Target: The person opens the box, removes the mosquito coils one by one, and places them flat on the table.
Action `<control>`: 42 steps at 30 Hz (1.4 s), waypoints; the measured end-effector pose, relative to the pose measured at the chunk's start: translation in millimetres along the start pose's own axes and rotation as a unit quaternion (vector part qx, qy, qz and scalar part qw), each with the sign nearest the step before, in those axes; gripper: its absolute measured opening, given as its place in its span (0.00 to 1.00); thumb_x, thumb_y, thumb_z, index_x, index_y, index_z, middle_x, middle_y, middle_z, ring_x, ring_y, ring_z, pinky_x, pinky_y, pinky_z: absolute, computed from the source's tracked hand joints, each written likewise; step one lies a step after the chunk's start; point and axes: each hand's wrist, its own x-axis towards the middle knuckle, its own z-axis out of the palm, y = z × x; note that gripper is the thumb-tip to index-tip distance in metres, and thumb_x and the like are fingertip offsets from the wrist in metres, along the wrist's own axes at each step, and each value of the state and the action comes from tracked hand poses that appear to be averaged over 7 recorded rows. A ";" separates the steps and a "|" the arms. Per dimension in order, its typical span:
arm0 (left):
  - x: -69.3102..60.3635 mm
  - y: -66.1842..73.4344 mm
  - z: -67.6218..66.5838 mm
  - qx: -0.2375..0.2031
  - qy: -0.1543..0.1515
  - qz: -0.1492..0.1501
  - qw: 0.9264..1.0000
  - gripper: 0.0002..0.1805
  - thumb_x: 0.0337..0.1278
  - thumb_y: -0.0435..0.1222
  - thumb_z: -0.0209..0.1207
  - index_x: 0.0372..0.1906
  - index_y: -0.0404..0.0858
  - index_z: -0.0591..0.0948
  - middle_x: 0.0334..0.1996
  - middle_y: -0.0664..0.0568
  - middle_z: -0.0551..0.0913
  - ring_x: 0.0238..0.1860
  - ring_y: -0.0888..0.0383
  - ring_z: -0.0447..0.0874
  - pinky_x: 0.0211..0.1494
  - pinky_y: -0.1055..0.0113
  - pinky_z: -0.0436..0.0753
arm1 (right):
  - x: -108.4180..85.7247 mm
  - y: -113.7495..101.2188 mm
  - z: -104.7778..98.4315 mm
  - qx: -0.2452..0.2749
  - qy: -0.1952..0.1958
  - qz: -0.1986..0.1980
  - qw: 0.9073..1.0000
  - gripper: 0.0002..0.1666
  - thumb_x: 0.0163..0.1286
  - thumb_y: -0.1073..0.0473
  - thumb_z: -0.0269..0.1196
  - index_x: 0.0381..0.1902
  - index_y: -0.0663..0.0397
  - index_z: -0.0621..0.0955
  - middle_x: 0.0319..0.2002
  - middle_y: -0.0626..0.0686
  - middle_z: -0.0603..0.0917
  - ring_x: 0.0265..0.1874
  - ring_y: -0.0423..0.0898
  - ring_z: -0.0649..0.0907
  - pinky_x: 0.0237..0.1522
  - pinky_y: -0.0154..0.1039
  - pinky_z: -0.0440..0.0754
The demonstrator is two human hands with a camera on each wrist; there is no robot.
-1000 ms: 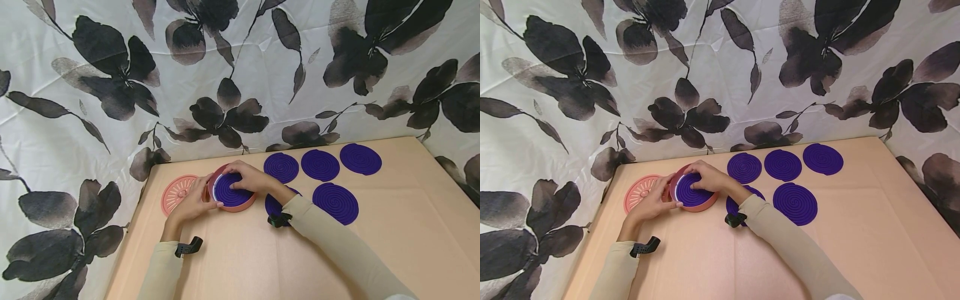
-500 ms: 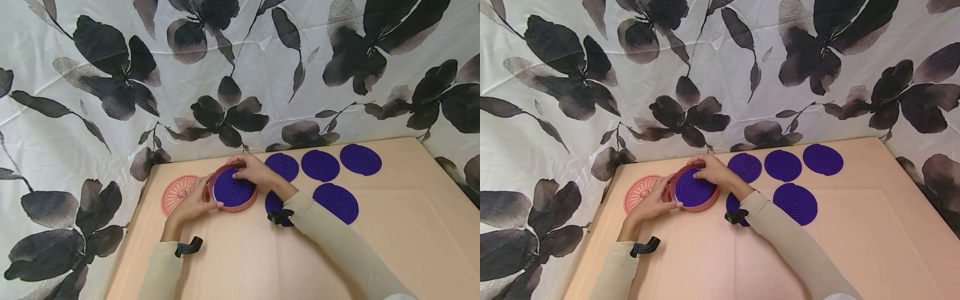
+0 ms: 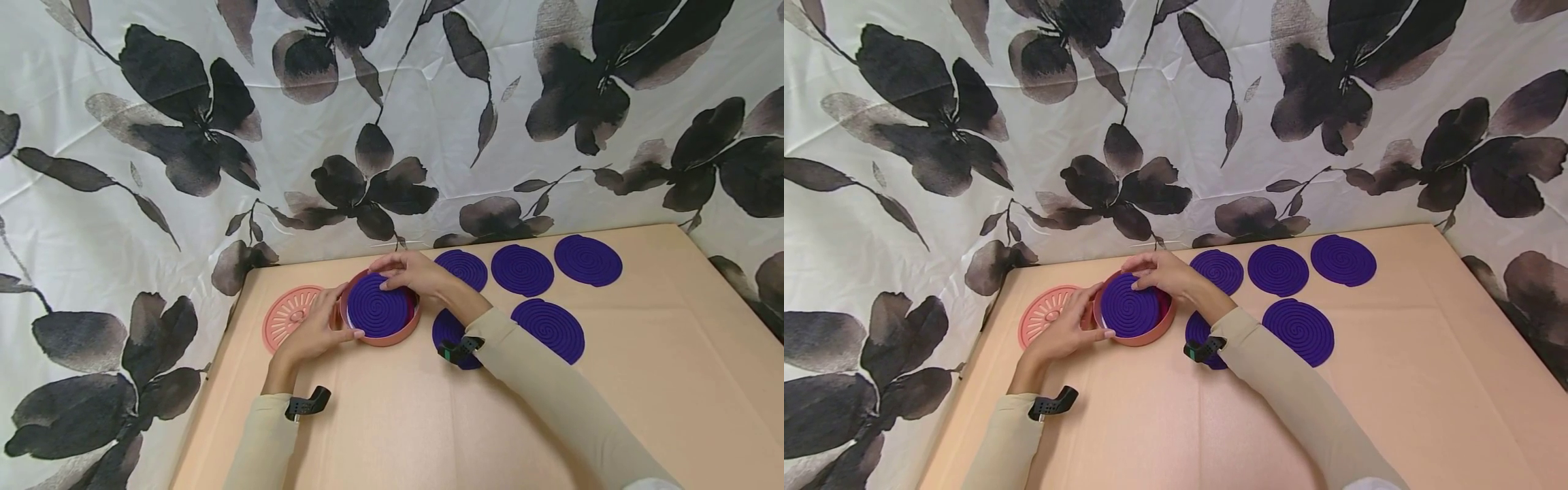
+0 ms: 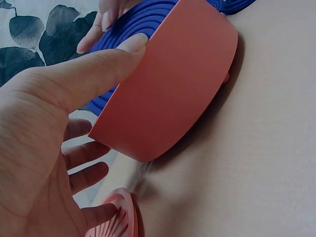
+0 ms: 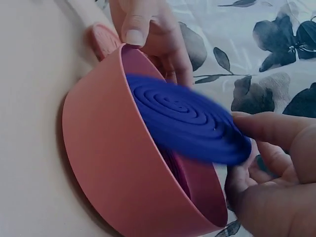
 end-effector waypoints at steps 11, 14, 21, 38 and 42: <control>0.7 -0.7 -1.0 0.008 0.001 -0.001 1.000 0.58 0.46 0.59 0.74 0.80 0.51 0.57 0.67 0.49 0.64 0.70 0.50 0.59 0.73 0.40 0.62 | -7.1 -2.6 6.7 -0.156 -0.060 -0.021 0.986 0.31 0.65 0.70 0.69 0.65 0.48 0.78 0.61 0.51 0.82 0.62 0.49 0.80 0.64 0.47 0.78; 0.9 0.9 -0.8 0.011 0.001 0.004 1.000 0.58 0.46 0.59 0.74 0.80 0.50 0.57 0.68 0.49 0.65 0.70 0.50 0.59 0.73 0.40 0.63 | -11.1 -3.6 3.2 -0.192 -0.068 -0.035 0.978 0.34 0.66 0.70 0.68 0.68 0.46 0.77 0.65 0.50 0.79 0.66 0.50 0.77 0.67 0.49 0.75; 1.2 2.5 -1.0 0.013 0.006 0.006 1.000 0.58 0.46 0.57 0.75 0.80 0.49 0.57 0.68 0.47 0.64 0.70 0.49 0.60 0.73 0.40 0.63 | -19.4 -3.7 -9.4 -0.205 -0.104 -0.065 0.971 0.48 0.66 0.71 0.68 0.79 0.48 0.62 0.75 0.53 0.67 0.75 0.53 0.66 0.74 0.52 0.64; 1.5 2.9 -0.4 0.010 0.007 0.002 1.000 0.59 0.45 0.57 0.75 0.80 0.48 0.56 0.68 0.46 0.65 0.69 0.49 0.60 0.72 0.40 0.65 | -29.4 6.1 -13.7 -0.247 -0.036 -0.071 0.966 0.28 0.66 0.64 0.70 0.64 0.45 0.81 0.51 0.50 0.78 0.35 0.46 0.71 0.36 0.37 0.70; 1.4 2.9 -0.6 0.009 0.006 0.001 1.000 0.59 0.46 0.57 0.75 0.80 0.47 0.56 0.67 0.47 0.65 0.69 0.50 0.60 0.72 0.41 0.65 | -29.8 5.3 -17.7 -0.208 -0.023 -0.072 0.975 0.27 0.65 0.66 0.70 0.62 0.44 0.82 0.53 0.49 0.79 0.49 0.47 0.76 0.50 0.40 0.77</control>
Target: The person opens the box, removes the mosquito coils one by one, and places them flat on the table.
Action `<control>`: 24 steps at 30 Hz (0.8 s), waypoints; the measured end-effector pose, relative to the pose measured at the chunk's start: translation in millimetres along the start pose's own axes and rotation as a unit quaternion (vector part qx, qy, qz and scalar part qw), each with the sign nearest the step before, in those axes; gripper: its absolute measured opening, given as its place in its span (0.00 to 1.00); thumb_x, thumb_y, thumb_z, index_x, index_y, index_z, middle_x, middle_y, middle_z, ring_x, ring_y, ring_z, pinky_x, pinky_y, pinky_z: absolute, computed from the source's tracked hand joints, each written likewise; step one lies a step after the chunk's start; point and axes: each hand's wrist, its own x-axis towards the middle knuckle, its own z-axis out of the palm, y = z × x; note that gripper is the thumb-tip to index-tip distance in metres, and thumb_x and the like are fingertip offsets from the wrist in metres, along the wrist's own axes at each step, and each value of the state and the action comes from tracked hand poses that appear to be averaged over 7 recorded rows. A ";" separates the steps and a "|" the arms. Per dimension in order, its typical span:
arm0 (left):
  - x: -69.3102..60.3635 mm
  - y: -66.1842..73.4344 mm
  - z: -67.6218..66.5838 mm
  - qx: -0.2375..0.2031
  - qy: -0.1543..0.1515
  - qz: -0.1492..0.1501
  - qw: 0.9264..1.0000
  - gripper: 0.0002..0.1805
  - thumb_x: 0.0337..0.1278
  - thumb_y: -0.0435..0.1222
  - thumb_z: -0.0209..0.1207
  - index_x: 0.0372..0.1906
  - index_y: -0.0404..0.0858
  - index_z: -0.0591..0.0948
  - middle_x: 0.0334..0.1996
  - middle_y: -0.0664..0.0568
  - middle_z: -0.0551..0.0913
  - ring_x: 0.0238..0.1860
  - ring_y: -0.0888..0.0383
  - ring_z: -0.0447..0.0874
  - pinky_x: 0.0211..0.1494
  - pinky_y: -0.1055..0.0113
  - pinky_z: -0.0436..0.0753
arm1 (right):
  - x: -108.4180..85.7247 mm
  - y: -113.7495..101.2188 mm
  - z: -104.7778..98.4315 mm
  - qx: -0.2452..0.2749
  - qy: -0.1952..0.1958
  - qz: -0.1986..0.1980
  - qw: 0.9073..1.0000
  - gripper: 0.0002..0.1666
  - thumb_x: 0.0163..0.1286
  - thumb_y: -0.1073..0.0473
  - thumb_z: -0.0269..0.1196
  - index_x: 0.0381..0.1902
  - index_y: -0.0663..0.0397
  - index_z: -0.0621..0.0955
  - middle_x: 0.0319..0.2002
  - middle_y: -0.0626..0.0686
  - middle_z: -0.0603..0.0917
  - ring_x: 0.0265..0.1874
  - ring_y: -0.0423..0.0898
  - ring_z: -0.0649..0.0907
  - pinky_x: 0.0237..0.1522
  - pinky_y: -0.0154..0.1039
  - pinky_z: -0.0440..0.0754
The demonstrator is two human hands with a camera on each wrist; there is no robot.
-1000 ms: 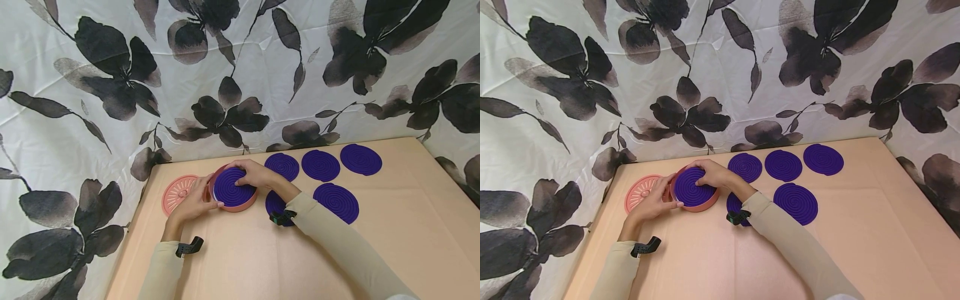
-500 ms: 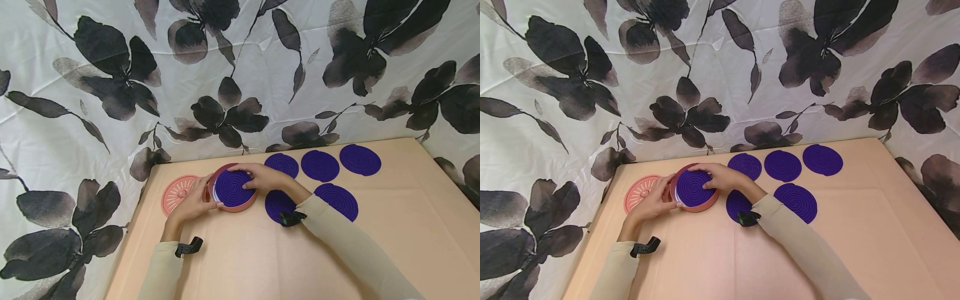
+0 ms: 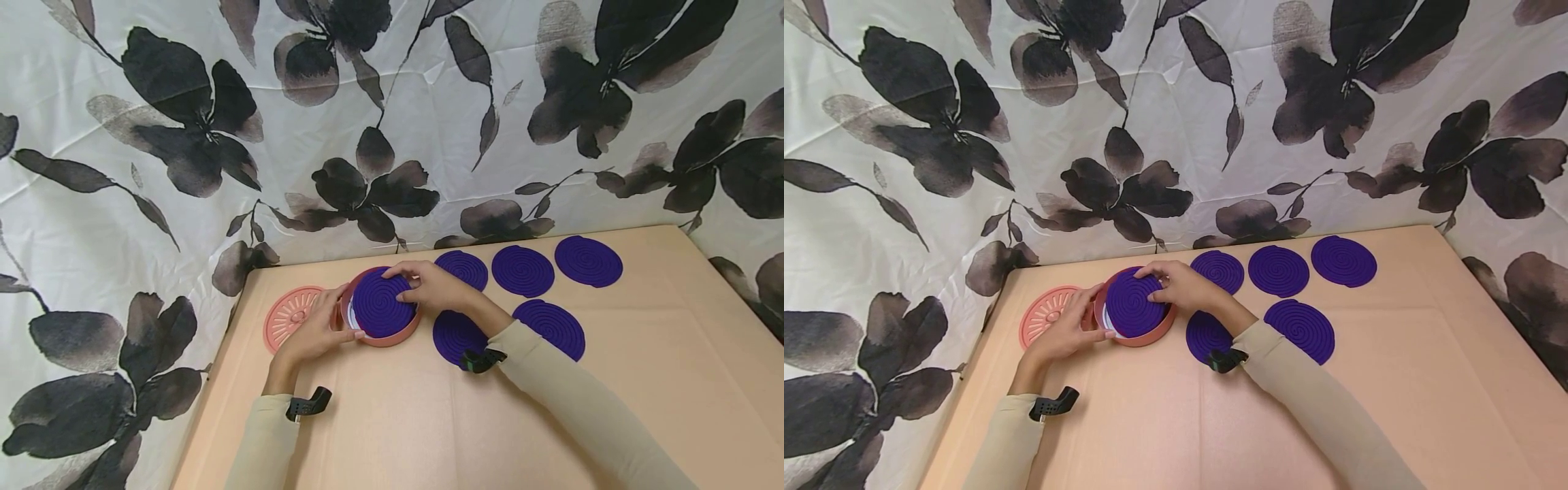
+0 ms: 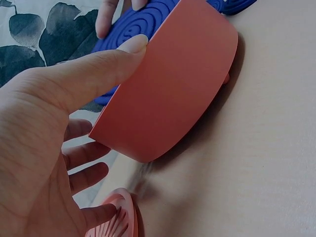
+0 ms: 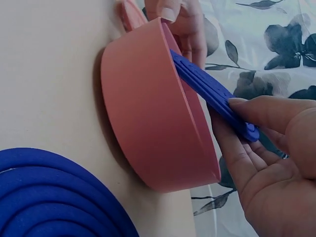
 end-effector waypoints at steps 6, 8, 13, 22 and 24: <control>0.8 0.6 -0.5 -0.001 -0.002 0.001 1.000 0.59 0.46 0.56 0.75 0.80 0.46 0.57 0.67 0.47 0.66 0.68 0.50 0.61 0.72 0.42 0.65 | -2.5 0.4 -9.0 0.057 0.014 -0.004 0.998 0.26 0.65 0.68 0.70 0.61 0.47 0.82 0.63 0.50 0.79 0.60 0.47 0.80 0.59 0.44 0.82; 1.0 0.5 -0.6 -0.002 -0.001 0.000 1.000 0.59 0.46 0.56 0.75 0.80 0.46 0.57 0.67 0.46 0.65 0.69 0.50 0.60 0.72 0.42 0.64 | -4.8 -0.4 -12.5 0.080 0.014 -0.006 0.997 0.27 0.64 0.69 0.70 0.61 0.49 0.82 0.64 0.51 0.79 0.59 0.49 0.81 0.58 0.44 0.83; 0.4 0.5 -0.5 -0.001 0.000 0.004 1.000 0.59 0.46 0.56 0.75 0.80 0.45 0.57 0.68 0.45 0.65 0.70 0.49 0.59 0.73 0.41 0.64 | -14.5 -4.9 -22.2 0.107 0.016 -0.001 0.994 0.27 0.63 0.69 0.71 0.61 0.49 0.82 0.65 0.51 0.79 0.57 0.48 0.83 0.56 0.39 0.83; -0.3 1.7 -1.3 -0.005 0.000 0.002 1.000 0.58 0.46 0.55 0.74 0.80 0.47 0.56 0.68 0.47 0.66 0.70 0.49 0.59 0.74 0.40 0.62 | -34.1 -5.1 -39.0 0.168 0.014 0.001 0.986 0.28 0.64 0.71 0.69 0.62 0.52 0.81 0.59 0.55 0.82 0.49 0.49 0.83 0.46 0.33 0.85; -0.3 1.9 -1.6 -0.007 -0.003 -0.002 1.000 0.58 0.47 0.56 0.74 0.80 0.48 0.56 0.68 0.48 0.65 0.71 0.50 0.59 0.74 0.40 0.62 | -38.0 -4.1 -42.7 0.176 0.012 -0.004 0.984 0.29 0.64 0.71 0.69 0.63 0.53 0.80 0.58 0.56 0.82 0.50 0.50 0.84 0.47 0.35 0.85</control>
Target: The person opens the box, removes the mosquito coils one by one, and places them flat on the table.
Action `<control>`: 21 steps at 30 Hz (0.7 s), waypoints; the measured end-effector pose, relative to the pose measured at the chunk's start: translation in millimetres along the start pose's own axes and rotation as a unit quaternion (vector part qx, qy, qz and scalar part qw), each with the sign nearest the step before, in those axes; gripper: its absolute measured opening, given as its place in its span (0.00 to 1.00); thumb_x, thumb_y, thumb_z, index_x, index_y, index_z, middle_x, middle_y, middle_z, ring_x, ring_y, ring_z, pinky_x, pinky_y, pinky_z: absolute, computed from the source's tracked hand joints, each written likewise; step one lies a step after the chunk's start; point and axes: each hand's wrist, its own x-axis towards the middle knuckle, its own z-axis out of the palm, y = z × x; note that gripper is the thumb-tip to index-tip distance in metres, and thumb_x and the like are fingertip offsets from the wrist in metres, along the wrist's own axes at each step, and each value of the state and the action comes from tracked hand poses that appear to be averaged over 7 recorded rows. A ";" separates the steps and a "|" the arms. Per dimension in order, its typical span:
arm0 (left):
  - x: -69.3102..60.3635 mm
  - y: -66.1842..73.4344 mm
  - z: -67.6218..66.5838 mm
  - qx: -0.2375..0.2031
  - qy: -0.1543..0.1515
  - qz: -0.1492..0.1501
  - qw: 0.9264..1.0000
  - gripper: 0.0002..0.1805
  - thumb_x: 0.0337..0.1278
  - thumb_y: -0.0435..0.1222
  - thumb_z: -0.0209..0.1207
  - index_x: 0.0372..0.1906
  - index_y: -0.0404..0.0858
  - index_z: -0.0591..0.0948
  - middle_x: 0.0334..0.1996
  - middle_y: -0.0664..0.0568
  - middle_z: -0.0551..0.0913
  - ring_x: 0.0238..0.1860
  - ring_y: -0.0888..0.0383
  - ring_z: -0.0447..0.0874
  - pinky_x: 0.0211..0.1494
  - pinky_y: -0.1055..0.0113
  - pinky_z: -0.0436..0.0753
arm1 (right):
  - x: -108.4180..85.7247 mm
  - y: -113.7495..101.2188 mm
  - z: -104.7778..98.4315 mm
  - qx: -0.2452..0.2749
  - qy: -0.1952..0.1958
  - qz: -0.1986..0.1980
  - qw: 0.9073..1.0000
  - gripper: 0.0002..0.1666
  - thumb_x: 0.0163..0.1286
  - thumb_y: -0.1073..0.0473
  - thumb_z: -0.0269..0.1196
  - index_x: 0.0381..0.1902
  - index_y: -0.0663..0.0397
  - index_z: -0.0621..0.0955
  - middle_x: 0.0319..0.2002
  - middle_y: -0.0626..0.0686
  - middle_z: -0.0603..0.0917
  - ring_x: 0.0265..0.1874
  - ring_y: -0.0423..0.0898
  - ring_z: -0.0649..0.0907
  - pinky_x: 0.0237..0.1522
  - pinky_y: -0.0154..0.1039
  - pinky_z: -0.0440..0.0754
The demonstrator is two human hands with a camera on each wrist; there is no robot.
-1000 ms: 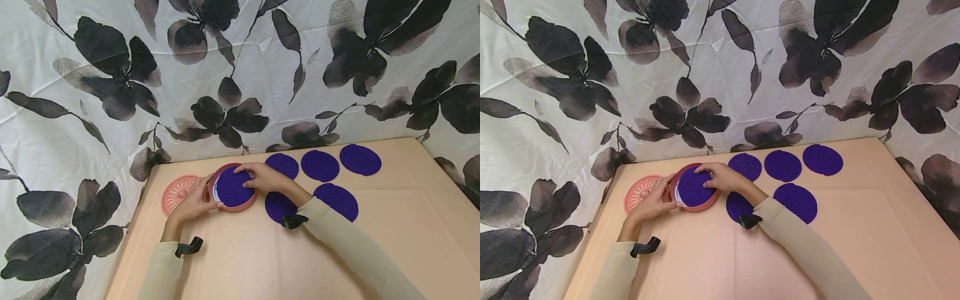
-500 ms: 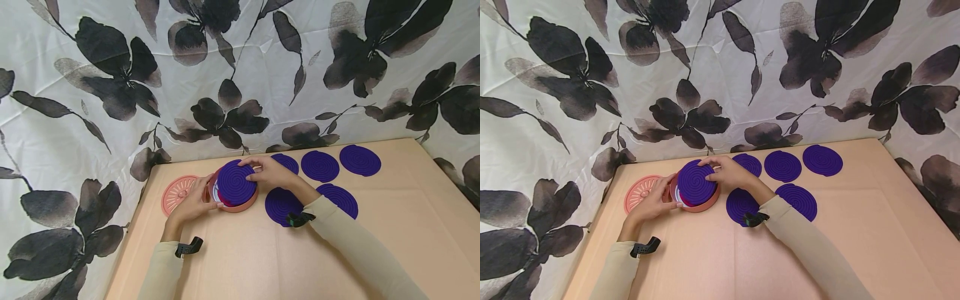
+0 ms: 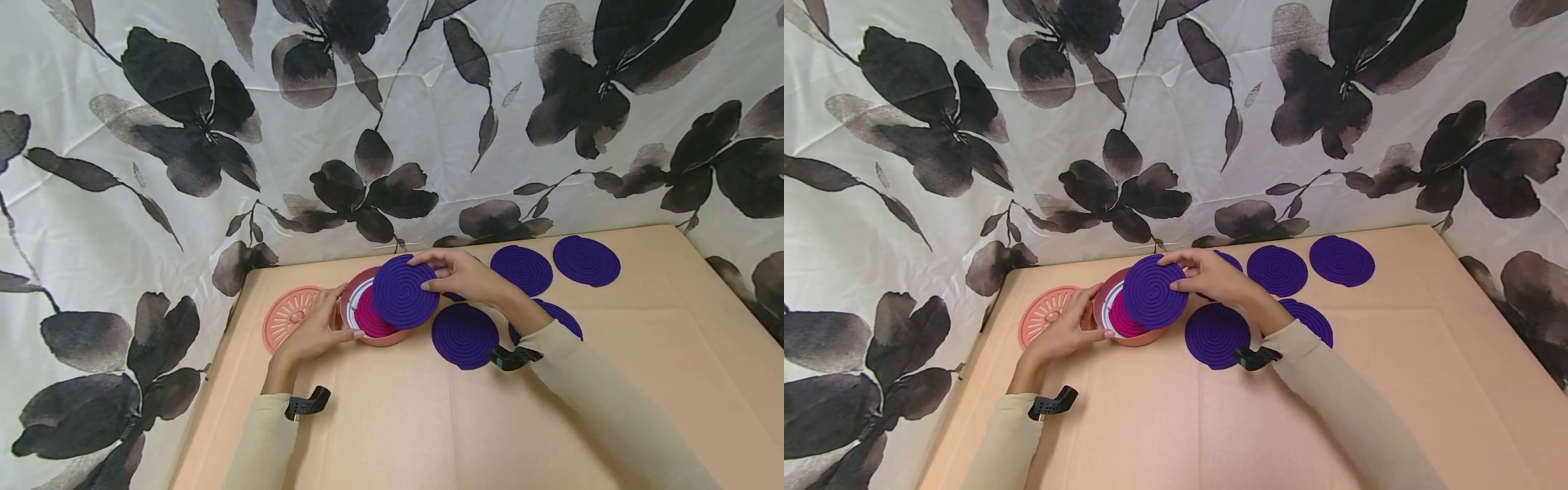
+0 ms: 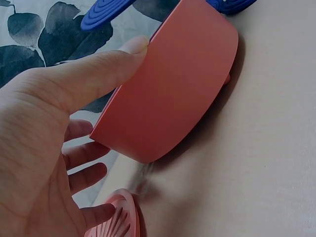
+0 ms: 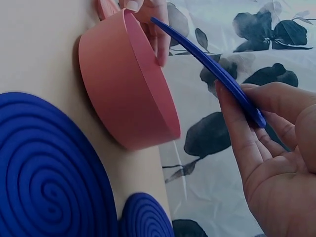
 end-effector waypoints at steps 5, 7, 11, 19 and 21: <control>0.8 -0.2 -0.3 -0.005 -0.004 -0.005 1.000 0.58 0.47 0.54 0.75 0.81 0.48 0.55 0.68 0.48 0.64 0.71 0.50 0.59 0.74 0.40 0.62 | -9.7 -0.1 -8.4 0.019 -0.007 0.002 1.000 0.30 0.65 0.73 0.68 0.64 0.56 0.78 0.56 0.61 0.83 0.49 0.50 0.86 0.46 0.39 0.87; 0.8 -0.6 0.1 -0.004 -0.004 -0.006 1.000 0.58 0.47 0.54 0.75 0.80 0.48 0.56 0.68 0.48 0.65 0.70 0.50 0.59 0.74 0.41 0.63 | -14.1 -0.2 -11.5 0.020 -0.006 0.009 1.000 0.30 0.65 0.72 0.68 0.65 0.56 0.78 0.56 0.61 0.83 0.49 0.50 0.86 0.46 0.40 0.87; 0.7 -0.7 0.7 -0.004 -0.003 -0.008 1.000 0.58 0.47 0.54 0.75 0.80 0.48 0.56 0.68 0.48 0.65 0.70 0.50 0.59 0.74 0.40 0.63 | -23.5 -1.4 -17.3 0.009 -0.003 0.016 1.000 0.30 0.66 0.71 0.67 0.65 0.55 0.77 0.57 0.61 0.82 0.50 0.51 0.85 0.46 0.41 0.87; 0.7 -0.5 1.3 -0.008 -0.001 -0.009 1.000 0.58 0.46 0.54 0.75 0.80 0.48 0.56 0.67 0.48 0.65 0.69 0.51 0.59 0.73 0.40 0.65 | -45.3 -1.5 -30.6 -0.034 0.019 0.026 0.999 0.30 0.66 0.68 0.70 0.65 0.51 0.78 0.56 0.59 0.83 0.50 0.51 0.86 0.47 0.39 0.87; 0.7 -0.3 1.2 -0.009 0.000 -0.009 1.000 0.58 0.46 0.53 0.75 0.80 0.48 0.56 0.67 0.49 0.65 0.69 0.51 0.59 0.73 0.40 0.65 | -50.6 -0.4 -34.6 -0.042 0.025 0.022 0.999 0.30 0.65 0.68 0.70 0.65 0.52 0.78 0.59 0.58 0.82 0.51 0.51 0.86 0.48 0.38 0.87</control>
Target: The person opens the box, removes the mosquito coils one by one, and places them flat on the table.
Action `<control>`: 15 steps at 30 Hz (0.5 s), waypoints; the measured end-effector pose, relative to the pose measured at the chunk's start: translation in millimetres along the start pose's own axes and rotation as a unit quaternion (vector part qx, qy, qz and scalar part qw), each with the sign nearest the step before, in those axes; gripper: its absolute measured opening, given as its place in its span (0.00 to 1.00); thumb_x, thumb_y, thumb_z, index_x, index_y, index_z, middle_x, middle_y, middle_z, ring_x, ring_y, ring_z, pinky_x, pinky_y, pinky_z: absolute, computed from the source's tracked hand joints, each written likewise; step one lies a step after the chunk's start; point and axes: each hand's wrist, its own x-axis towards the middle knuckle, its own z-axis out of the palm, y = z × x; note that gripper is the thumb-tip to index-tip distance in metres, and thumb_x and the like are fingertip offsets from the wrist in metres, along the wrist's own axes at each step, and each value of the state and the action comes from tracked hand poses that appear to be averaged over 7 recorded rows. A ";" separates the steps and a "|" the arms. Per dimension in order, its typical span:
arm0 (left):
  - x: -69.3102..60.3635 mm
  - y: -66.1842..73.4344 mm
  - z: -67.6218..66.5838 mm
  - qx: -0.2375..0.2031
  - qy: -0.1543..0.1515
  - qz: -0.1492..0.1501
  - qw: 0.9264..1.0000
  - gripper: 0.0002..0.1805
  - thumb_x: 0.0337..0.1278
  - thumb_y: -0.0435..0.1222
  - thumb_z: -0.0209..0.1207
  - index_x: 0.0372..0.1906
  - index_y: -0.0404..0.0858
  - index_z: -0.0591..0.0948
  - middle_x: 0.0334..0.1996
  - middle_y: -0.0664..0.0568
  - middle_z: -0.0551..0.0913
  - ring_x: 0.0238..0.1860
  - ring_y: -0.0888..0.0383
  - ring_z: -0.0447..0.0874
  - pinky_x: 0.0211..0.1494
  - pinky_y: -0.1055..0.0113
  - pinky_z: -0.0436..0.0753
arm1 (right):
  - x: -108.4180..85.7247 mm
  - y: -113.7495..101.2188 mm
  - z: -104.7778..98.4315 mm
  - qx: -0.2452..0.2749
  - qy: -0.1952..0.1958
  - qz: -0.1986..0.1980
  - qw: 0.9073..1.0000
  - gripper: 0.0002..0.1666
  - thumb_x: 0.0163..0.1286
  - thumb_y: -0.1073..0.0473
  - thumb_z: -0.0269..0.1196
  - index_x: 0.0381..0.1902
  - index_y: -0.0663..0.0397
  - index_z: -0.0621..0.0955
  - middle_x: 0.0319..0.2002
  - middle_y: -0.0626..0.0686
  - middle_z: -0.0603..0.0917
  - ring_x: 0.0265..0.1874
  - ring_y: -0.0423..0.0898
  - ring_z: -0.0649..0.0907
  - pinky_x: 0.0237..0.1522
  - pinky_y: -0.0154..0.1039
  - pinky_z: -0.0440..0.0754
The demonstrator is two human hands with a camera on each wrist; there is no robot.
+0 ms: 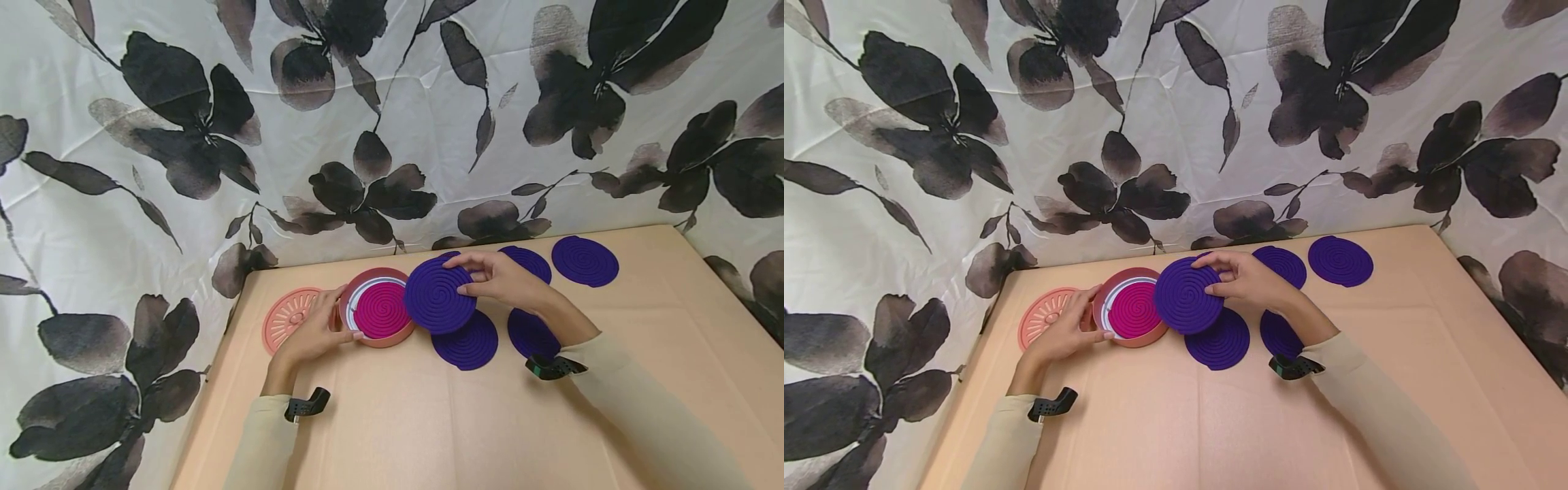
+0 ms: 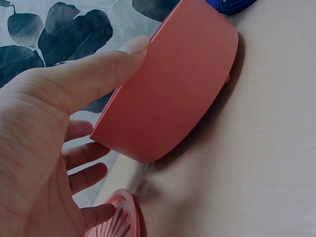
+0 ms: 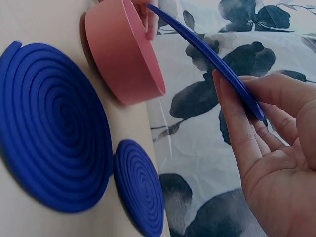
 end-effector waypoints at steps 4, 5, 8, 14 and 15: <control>0.4 0.0 0.0 0.000 0.002 -0.001 1.000 0.58 0.46 0.53 0.76 0.80 0.47 0.57 0.67 0.49 0.65 0.69 0.51 0.59 0.72 0.40 0.65 | -11.3 3.1 -8.9 -0.013 0.010 -0.001 1.000 0.30 0.65 0.67 0.70 0.66 0.53 0.78 0.59 0.58 0.81 0.47 0.47 0.86 0.43 0.35 0.86; 0.5 0.0 -0.1 0.001 0.003 -0.002 1.000 0.58 0.46 0.53 0.76 0.80 0.47 0.57 0.67 0.49 0.65 0.69 0.52 0.59 0.72 0.40 0.65 | -14.1 3.7 -11.2 -0.010 0.009 -0.001 1.000 0.31 0.66 0.68 0.69 0.66 0.54 0.77 0.59 0.59 0.81 0.46 0.47 0.86 0.42 0.35 0.86; 0.8 -0.1 -0.2 0.002 0.003 -0.002 1.000 0.58 0.46 0.53 0.76 0.80 0.47 0.57 0.67 0.49 0.65 0.70 0.51 0.59 0.72 0.40 0.65 | -22.6 5.2 -18.8 -0.002 0.007 0.000 1.000 0.31 0.66 0.67 0.69 0.67 0.54 0.77 0.58 0.60 0.82 0.43 0.46 0.86 0.40 0.34 0.86; 0.9 0.5 -0.7 0.008 0.000 -0.002 1.000 0.58 0.46 0.54 0.75 0.80 0.47 0.56 0.68 0.48 0.65 0.70 0.51 0.59 0.73 0.40 0.65 | -37.9 10.1 -35.5 0.002 0.003 -0.008 1.000 0.31 0.68 0.67 0.68 0.68 0.55 0.75 0.59 0.60 0.82 0.44 0.47 0.87 0.39 0.36 0.87; 0.9 0.5 -0.8 0.009 0.000 -0.001 1.000 0.58 0.46 0.54 0.75 0.80 0.47 0.56 0.68 0.48 0.65 0.70 0.51 0.59 0.73 0.40 0.65 | -40.3 11.1 -38.2 0.002 0.003 -0.010 1.000 0.31 0.68 0.67 0.68 0.68 0.56 0.75 0.59 0.60 0.82 0.45 0.48 0.87 0.40 0.38 0.87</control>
